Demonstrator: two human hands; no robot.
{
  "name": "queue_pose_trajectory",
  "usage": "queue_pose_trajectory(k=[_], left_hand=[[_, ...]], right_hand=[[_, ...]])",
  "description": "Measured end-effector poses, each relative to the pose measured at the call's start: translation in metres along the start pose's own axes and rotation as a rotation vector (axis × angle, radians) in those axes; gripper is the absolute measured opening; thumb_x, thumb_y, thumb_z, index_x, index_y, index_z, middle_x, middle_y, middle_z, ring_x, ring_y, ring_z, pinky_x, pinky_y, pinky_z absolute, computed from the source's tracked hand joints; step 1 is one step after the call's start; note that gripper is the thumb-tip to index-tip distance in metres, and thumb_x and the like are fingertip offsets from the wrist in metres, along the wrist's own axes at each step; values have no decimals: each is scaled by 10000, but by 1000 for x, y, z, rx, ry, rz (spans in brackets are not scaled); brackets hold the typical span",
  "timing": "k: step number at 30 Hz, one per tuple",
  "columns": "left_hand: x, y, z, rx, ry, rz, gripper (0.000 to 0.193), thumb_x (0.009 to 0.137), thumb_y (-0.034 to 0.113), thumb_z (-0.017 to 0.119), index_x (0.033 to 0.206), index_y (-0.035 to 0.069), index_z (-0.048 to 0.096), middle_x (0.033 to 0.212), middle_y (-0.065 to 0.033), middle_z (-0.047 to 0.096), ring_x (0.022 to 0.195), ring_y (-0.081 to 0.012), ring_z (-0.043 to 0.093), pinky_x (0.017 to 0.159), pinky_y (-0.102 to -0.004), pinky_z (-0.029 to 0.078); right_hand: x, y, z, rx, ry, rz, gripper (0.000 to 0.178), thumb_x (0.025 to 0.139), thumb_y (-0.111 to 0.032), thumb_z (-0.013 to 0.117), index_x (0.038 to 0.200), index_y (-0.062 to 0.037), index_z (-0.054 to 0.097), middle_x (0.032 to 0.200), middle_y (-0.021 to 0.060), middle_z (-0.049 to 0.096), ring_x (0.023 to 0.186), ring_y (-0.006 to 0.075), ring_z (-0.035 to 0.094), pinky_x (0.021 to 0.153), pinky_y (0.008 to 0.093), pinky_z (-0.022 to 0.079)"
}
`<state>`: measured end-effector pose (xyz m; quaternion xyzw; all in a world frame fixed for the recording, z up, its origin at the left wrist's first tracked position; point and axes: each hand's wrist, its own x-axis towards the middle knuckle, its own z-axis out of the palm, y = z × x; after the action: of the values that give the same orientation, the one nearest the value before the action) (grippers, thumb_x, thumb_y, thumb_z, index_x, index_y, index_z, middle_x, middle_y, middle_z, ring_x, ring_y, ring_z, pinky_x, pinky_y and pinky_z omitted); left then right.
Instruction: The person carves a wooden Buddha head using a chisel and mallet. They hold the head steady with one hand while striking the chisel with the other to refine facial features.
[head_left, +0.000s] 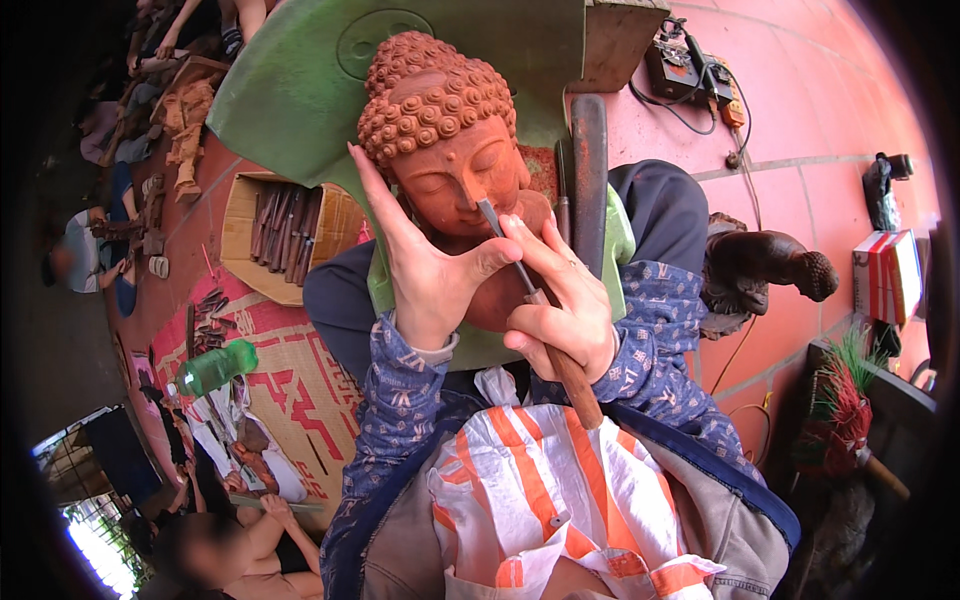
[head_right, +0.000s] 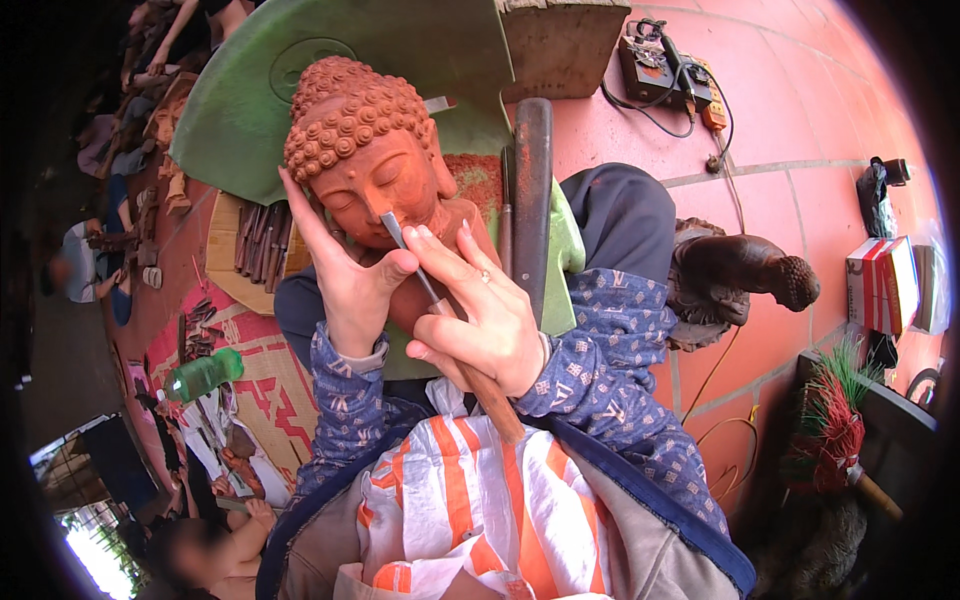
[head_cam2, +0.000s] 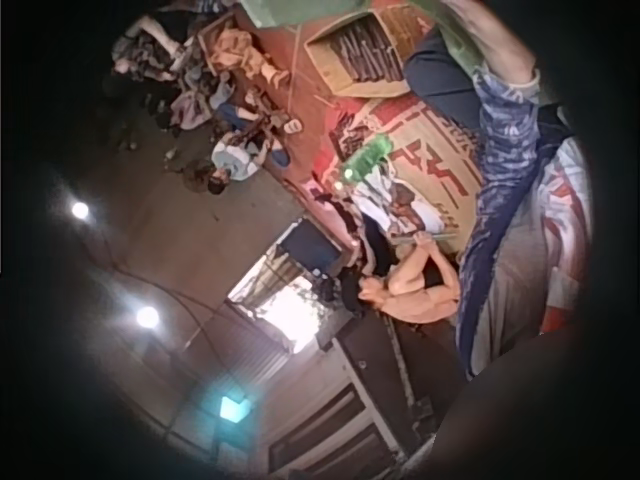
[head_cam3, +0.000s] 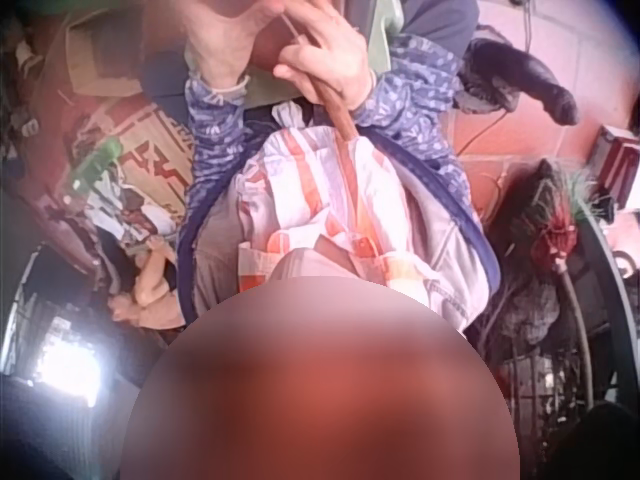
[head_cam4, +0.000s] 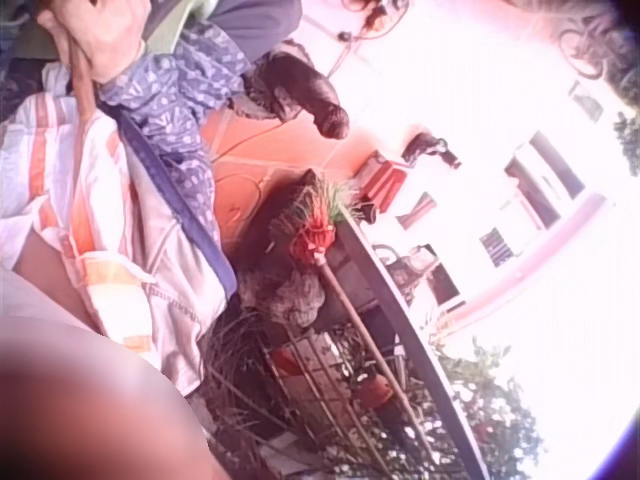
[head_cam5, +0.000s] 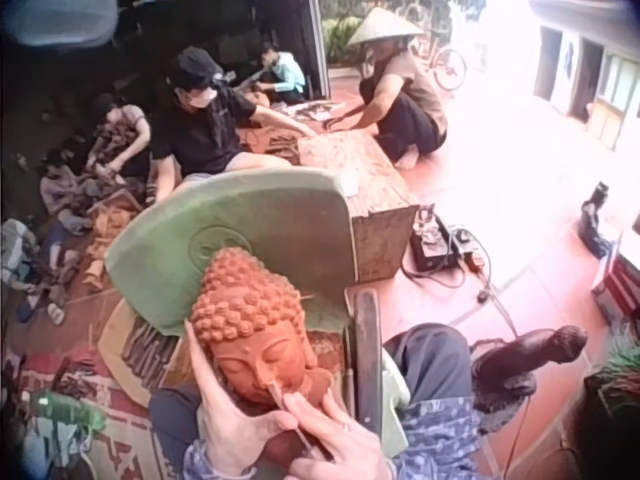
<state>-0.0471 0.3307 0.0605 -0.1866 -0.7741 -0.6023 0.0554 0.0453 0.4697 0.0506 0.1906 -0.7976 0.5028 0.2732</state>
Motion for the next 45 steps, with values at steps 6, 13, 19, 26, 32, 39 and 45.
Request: queue_pose_trajectory(k=[6, 13, 19, 26, 32, 39, 45], left_hand=[[-1, 0, 0, 47, 0, 3, 1455, 549, 665, 796, 1485, -57, -52, 1504, -302, 128, 1413, -370, 189, 1152, -457, 184], [0, -2, 2, 6, 8, -15, 1458, 550, 709, 762, 1483, -60, -53, 1503, -312, 119, 1413, -380, 182, 1150, -464, 185], [0, -4, 1, 19, -1, 4, 1473, 540, 730, 747, 1484, -54, -68, 1501, -316, 111, 1412, -383, 180, 1150, -469, 185], [-1, 0, 3, 1, 2, -14, 1456, 550, 727, 743, 1490, -35, -66, 1501, -301, 126, 1410, -371, 194, 1148, -471, 198], [-2, -2, 2, -8, 8, -7, 1422, 582, 718, 736, 1493, -30, -60, 1500, -294, 144, 1405, -364, 212, 1146, -470, 204], [-1, 6, 5, -86, 24, -40, 1393, 614, 704, 734, 1492, -30, -58, 1488, -289, 177, 1389, -348, 252, 1132, -440, 242], [1, 7, 5, -48, 33, -6, 1374, 632, 708, 720, 1491, -35, -54, 1480, -299, 205, 1378, -350, 281, 1121, -436, 262]], right_hand=[[0, 3, 0, -54, -40, -21, 301, 805, -356, 708, 767, -83, 587, 1251, 376, 511, 1202, 490, 518, 1014, 592, 376], [4, 1, 1, -101, -59, -7, 273, 778, -333, 722, 764, -99, 583, 1269, 370, 505, 1177, 481, 541, 1012, 570, 394], [1, 7, -6, -29, -81, -33, 293, 761, -337, 724, 753, -85, 576, 1278, 363, 498, 1176, 463, 548, 975, 589, 423], [7, 2, -10, 9, -59, 9, 313, 693, -310, 756, 716, -69, 557, 1313, 291, 510, 1175, 417, 563, 930, 592, 469], [10, -2, -10, -25, -61, 31, 328, 696, -320, 757, 703, -70, 544, 1310, 288, 513, 1160, 406, 575, 915, 592, 481], [10, -1, -3, -90, -47, 5, 378, 799, -443, 684, 737, -83, 584, 1227, 356, 540, 1089, 462, 599, 915, 577, 474], [13, -6, 0, -137, -32, 33, 397, 779, -459, 687, 728, -79, 581, 1232, 348, 543, 1084, 469, 598, 919, 577, 472]])
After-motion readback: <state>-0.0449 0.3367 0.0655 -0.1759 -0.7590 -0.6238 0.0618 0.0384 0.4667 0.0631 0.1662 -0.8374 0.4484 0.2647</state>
